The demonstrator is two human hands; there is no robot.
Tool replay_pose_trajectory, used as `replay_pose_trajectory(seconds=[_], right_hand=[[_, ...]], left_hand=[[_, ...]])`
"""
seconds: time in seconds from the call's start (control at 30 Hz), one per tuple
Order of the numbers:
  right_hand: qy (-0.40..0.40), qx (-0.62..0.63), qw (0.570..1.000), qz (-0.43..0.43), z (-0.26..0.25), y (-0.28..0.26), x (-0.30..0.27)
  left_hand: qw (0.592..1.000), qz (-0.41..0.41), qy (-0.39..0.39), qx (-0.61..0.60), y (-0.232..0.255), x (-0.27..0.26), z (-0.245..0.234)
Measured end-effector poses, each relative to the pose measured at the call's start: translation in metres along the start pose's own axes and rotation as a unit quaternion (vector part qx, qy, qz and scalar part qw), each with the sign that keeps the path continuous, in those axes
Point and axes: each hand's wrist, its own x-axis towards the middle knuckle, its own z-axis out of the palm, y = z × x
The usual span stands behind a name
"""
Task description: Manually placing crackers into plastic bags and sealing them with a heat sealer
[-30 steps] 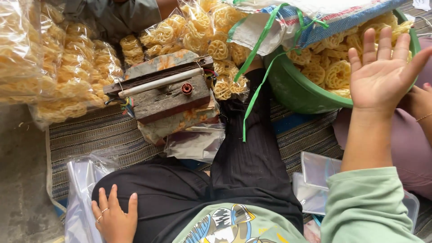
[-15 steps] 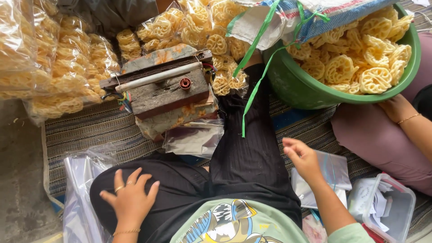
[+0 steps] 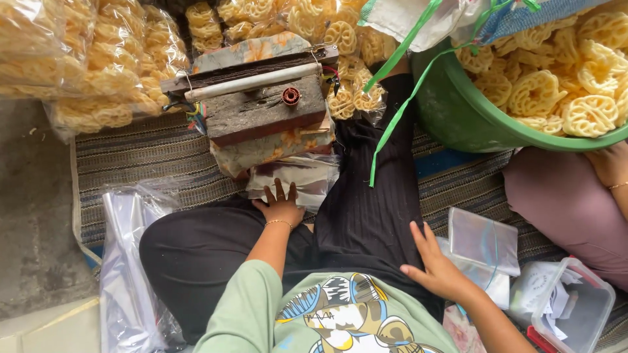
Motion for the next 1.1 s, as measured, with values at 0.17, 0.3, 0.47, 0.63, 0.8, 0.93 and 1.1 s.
replay_pose_trajectory(seconds=[0.17,0.3,0.47,0.63,0.8,0.93,1.1], right_hand=[[0.012,-0.086,0.991,-0.097,-0.023,-0.069,-0.023],[0.051,0.071,0.98,-0.177,-0.028,-0.11,-0.022],[0.057,-0.02,0.962,-0.266,-0.02,-0.124,-0.01],[0.037,-0.024,0.962,-0.271,-0.013,-0.135,-0.005],[0.184,0.101,0.927,-0.31,-0.018,-0.154,0.018],[0.229,0.088,0.909,-0.336,-0.014,-0.159,0.059],[0.035,0.465,0.852,-0.239,-0.019,-0.191,0.064]], left_hand=[[1.0,0.005,0.017,0.002,-0.003,0.0,0.006],[0.995,-0.033,0.078,-0.06,-0.008,0.003,0.004],[0.996,-0.077,0.012,-0.052,-0.012,0.015,0.006],[0.996,-0.05,0.036,-0.06,-0.002,-0.008,0.004],[0.908,0.161,0.386,-0.002,0.017,-0.111,-0.027],[0.842,0.255,0.474,-0.032,0.023,-0.192,-0.064],[0.748,0.283,0.572,-0.18,0.018,-0.228,-0.078]])
